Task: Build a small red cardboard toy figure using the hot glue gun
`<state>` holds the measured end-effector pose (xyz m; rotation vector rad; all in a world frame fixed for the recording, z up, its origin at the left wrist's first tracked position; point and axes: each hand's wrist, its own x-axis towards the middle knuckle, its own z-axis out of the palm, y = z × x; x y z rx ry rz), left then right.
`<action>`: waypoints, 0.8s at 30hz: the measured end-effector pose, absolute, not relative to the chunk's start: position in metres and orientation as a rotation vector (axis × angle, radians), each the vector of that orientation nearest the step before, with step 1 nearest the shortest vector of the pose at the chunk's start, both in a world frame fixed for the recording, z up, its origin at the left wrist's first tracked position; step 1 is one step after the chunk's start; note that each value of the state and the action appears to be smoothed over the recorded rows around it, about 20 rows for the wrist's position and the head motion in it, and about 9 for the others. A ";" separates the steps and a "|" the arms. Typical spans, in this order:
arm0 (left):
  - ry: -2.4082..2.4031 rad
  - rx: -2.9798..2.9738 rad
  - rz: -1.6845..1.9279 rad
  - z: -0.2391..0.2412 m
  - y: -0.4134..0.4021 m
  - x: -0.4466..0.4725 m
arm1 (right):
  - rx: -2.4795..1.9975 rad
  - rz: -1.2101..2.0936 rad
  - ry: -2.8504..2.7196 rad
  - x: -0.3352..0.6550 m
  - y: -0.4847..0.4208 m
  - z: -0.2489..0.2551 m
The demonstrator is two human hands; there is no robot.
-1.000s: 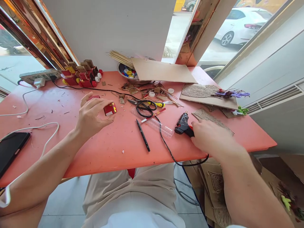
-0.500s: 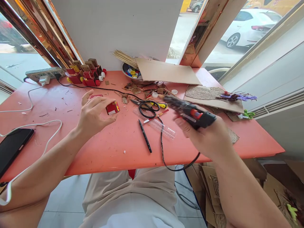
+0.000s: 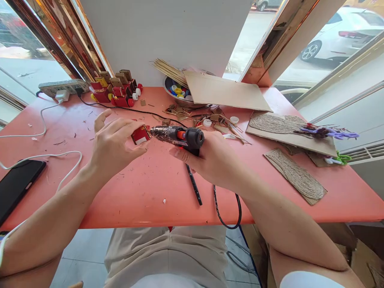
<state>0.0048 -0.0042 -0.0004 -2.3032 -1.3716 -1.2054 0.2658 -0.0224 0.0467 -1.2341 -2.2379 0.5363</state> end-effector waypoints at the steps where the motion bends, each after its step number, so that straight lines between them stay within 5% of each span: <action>1: -1.373 -2.319 -1.203 0.001 -0.005 0.004 | -1.234 0.572 -2.232 0.265 -0.023 0.046; 16: -1.376 -2.450 -1.135 0.006 -0.010 0.004 | -1.023 0.419 -2.174 0.263 -0.033 0.039; 24: -1.325 -2.354 -1.172 0.004 -0.011 0.006 | -1.263 0.515 -2.254 0.259 -0.038 0.062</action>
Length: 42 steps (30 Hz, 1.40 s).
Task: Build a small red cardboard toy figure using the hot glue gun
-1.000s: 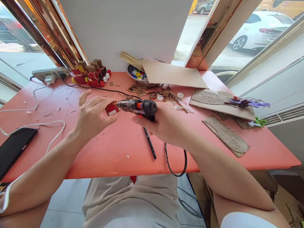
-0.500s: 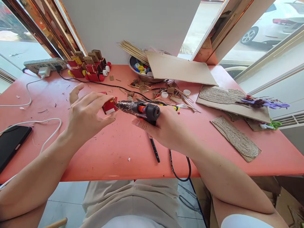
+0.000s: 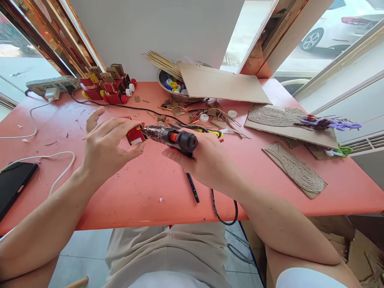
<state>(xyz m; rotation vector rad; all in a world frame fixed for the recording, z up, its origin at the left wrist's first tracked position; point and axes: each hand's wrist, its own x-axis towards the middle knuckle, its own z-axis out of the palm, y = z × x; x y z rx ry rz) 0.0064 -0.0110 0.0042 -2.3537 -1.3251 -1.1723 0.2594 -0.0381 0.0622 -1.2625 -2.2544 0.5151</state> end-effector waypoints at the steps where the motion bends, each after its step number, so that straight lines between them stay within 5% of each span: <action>1: -1.319 -2.351 -1.168 0.004 -0.011 0.006 | -1.274 0.514 -2.256 0.260 -0.038 0.062; 42: -1.313 -2.507 -1.436 0.002 -0.005 -0.004 | -1.058 0.368 -2.260 0.263 -0.041 0.056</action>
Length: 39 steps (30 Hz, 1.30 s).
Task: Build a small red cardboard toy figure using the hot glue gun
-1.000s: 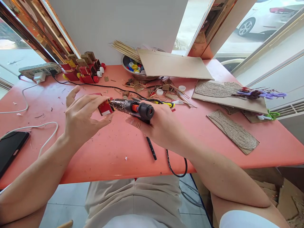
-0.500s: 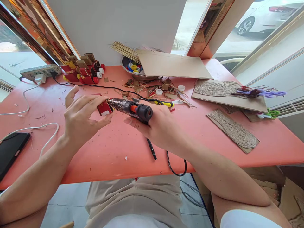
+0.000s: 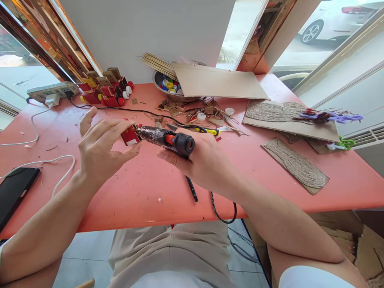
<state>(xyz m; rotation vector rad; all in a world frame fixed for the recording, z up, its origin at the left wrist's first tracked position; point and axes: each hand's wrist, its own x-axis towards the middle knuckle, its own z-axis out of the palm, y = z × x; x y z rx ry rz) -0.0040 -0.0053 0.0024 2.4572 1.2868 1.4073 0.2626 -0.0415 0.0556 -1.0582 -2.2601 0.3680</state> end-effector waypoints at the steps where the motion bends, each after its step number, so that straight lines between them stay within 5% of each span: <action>1: 1.289 2.455 1.413 0.002 -0.005 -0.004 | -1.056 0.362 -2.260 0.263 -0.042 0.055; 39: 1.291 2.441 1.381 0.008 -0.002 -0.013 | -1.065 0.441 -2.346 0.274 -0.041 0.057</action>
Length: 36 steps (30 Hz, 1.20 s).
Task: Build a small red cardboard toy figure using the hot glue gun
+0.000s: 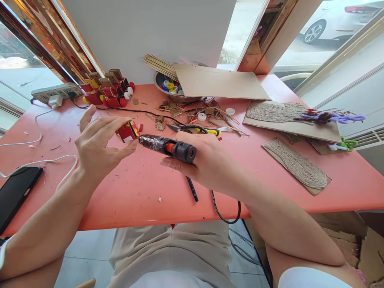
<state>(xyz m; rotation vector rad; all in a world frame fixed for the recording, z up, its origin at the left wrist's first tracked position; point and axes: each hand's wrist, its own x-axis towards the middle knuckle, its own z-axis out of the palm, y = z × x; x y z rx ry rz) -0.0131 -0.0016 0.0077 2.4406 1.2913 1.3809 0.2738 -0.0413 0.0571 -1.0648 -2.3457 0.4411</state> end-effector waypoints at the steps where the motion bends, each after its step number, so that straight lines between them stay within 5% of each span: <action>1: 1.285 2.424 1.382 0.008 0.000 -0.015 | -1.060 0.423 -2.381 0.276 -0.040 0.058; 8: 1.331 2.435 1.518 0.005 0.008 -0.019 | -1.369 0.184 -2.498 0.267 -0.027 0.041; 17: 1.176 2.409 1.481 0.007 -0.001 -0.003 | -1.506 0.528 -2.733 0.229 -0.049 0.042; 22: 1.206 2.397 1.426 0.006 -0.007 0.005 | -1.223 0.559 -2.738 0.242 -0.043 0.037; 28: 1.128 2.324 1.316 0.006 -0.015 0.015 | -0.774 0.157 -2.215 0.258 -0.034 0.026; 36: 1.008 2.215 1.255 0.012 -0.026 0.028 | -0.660 -0.064 -2.264 0.263 -0.032 0.021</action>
